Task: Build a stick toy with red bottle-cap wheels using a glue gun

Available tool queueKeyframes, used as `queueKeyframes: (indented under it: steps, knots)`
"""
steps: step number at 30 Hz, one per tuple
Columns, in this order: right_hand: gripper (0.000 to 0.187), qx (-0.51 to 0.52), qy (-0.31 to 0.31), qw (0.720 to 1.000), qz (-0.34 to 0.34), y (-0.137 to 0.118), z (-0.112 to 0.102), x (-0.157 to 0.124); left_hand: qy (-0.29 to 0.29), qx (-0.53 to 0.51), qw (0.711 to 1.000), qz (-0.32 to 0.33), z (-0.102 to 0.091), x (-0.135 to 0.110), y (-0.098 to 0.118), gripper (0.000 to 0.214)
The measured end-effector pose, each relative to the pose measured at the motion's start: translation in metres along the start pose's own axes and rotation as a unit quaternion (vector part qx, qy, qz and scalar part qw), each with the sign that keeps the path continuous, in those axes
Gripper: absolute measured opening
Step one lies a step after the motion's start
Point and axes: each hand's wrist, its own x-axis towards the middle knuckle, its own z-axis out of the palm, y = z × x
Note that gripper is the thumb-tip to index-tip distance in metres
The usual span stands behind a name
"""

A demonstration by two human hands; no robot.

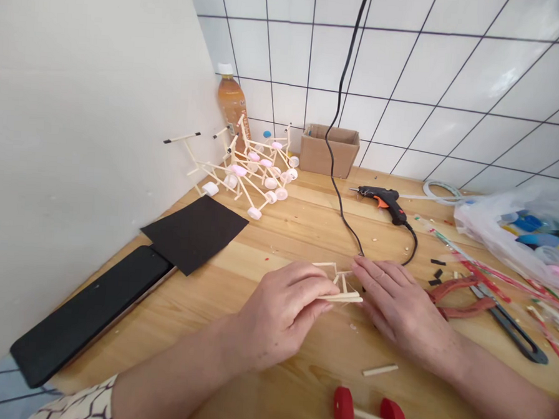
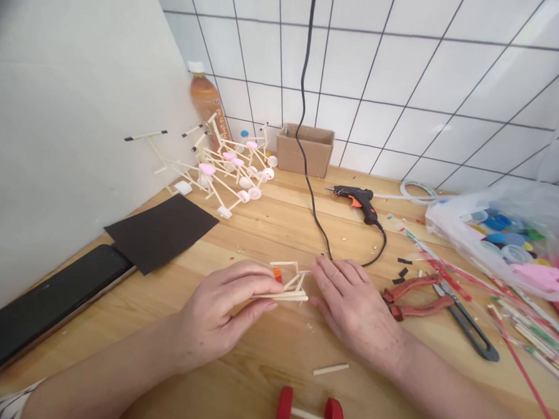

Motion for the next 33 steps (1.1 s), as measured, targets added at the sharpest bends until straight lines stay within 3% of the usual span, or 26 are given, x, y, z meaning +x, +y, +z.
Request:
queueKeyframes:
  steps: [6, 12, 33]
  knots:
    - [0.043, 0.104, 0.022, 0.992, 0.063, -0.006, -0.005, -0.004, 0.005, 0.001, 1.0, 0.005, 0.0, 0.001, 0.002, 0.018]
    - [0.032, 0.2, 0.034, 0.975, 0.089, -0.012, -0.008, 0.002, 0.009, 0.004, 1.0, 0.009, 0.002, 0.002, 0.003, 0.017]
    - [0.022, 0.239, 0.062, 0.964, 0.097, -0.018, -0.006, 0.009, 0.009, -0.013, 1.0, -0.008, 0.007, 0.005, 0.006, 0.011]
